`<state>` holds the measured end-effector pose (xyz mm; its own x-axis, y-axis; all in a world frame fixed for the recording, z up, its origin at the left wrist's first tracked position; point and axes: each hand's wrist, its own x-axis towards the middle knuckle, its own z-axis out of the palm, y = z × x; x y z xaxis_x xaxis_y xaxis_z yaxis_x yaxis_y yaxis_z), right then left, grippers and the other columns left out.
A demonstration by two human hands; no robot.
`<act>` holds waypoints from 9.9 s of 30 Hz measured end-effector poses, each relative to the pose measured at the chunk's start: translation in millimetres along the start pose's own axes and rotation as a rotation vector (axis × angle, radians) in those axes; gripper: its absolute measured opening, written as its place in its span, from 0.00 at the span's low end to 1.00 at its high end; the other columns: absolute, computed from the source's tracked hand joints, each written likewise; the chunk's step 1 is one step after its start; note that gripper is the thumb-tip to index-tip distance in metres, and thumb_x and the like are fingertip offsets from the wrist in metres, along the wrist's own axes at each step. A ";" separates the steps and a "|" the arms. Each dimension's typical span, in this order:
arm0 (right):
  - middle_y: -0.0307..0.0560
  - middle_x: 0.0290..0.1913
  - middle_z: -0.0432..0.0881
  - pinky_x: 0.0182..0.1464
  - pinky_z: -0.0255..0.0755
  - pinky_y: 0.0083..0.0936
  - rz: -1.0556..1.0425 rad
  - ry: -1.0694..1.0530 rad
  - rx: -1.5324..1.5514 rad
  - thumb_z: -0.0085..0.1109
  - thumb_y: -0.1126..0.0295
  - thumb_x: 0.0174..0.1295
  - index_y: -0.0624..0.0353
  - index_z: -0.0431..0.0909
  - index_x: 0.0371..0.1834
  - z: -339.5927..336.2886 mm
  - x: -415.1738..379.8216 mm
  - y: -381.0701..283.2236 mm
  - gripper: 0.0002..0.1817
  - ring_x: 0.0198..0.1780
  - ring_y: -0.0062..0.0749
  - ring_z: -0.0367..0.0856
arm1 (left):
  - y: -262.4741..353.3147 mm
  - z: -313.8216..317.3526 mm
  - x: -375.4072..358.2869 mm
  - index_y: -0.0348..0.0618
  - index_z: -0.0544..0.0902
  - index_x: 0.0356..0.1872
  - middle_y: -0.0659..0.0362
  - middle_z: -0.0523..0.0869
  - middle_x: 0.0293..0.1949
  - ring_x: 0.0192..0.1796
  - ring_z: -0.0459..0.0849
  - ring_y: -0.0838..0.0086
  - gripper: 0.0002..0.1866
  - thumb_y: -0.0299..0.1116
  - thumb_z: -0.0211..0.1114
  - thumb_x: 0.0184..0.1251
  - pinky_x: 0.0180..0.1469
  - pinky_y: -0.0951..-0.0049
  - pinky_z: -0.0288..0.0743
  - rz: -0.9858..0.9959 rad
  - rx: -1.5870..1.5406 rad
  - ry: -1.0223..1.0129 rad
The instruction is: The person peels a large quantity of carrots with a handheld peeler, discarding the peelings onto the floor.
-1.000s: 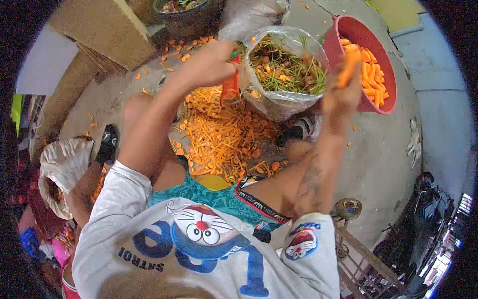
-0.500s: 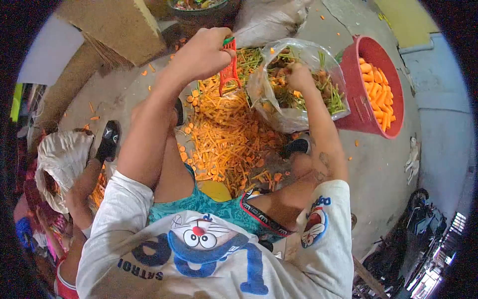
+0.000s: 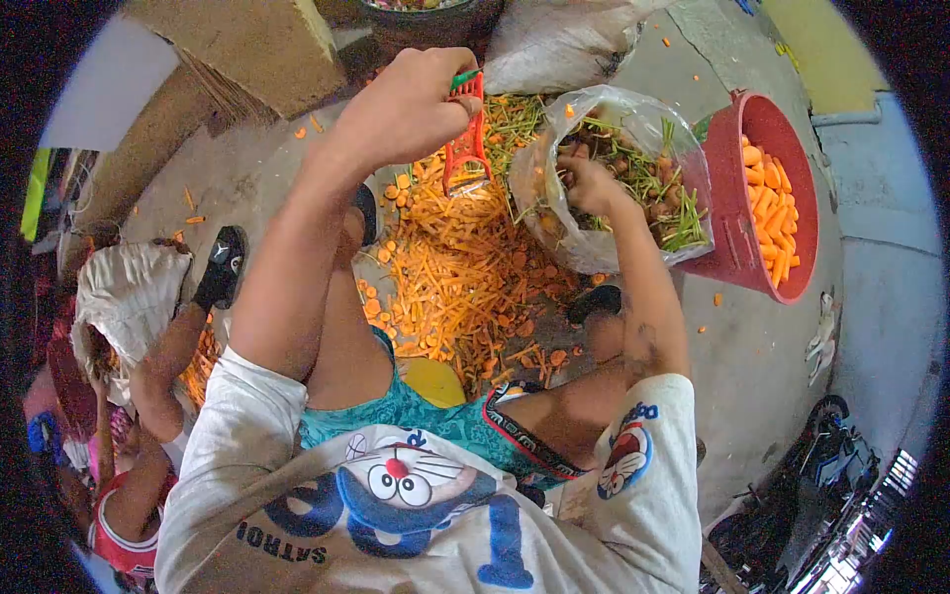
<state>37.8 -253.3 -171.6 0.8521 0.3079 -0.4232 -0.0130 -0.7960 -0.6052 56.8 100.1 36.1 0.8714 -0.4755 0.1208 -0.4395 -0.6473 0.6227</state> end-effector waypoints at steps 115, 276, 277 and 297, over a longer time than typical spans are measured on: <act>0.44 0.48 0.84 0.37 0.74 0.22 -0.101 0.676 1.563 0.51 0.63 0.76 0.70 0.72 0.72 -17.2 -214.0 -216.4 0.27 0.43 0.22 0.81 | 91.9 83.2 -19.1 0.41 0.85 0.42 0.66 0.88 0.33 0.30 0.81 0.84 0.11 0.33 0.77 0.66 0.33 0.80 0.75 0.477 -0.753 0.395; 0.44 0.49 0.87 0.39 0.73 0.18 -0.093 0.824 1.031 0.66 0.57 0.71 0.66 0.83 0.58 -59.0 -94.8 -139.0 0.22 0.40 0.19 0.81 | 35.6 18.8 -4.9 0.36 0.82 0.51 0.37 0.87 0.37 0.45 0.87 0.39 0.18 0.33 0.67 0.61 0.47 0.47 0.80 0.234 -0.037 0.080; 0.41 0.47 0.87 0.39 0.72 0.16 -0.143 0.800 0.958 0.65 0.56 0.72 0.65 0.84 0.58 -55.2 -109.8 -149.5 0.23 0.40 0.17 0.80 | 42.2 22.6 -6.0 0.36 0.82 0.51 0.37 0.87 0.37 0.45 0.87 0.39 0.18 0.33 0.67 0.61 0.47 0.47 0.80 0.243 -0.039 0.085; 0.44 0.49 0.86 0.52 0.76 0.22 -0.363 0.986 1.110 0.74 0.74 0.63 0.68 0.80 0.61 -21.3 -207.0 -174.4 0.23 0.47 0.23 0.84 | 57.8 56.0 -8.3 0.34 0.82 0.47 0.41 0.89 0.38 0.41 0.89 0.52 0.15 0.30 0.73 0.63 0.48 0.57 0.80 0.116 -0.209 0.078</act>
<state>-125.2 -189.3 36.0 0.8873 -0.4216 0.1868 0.2763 0.1618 -0.9474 11.9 33.3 27.8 0.8357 -0.4864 0.2550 -0.4899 -0.4504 0.7464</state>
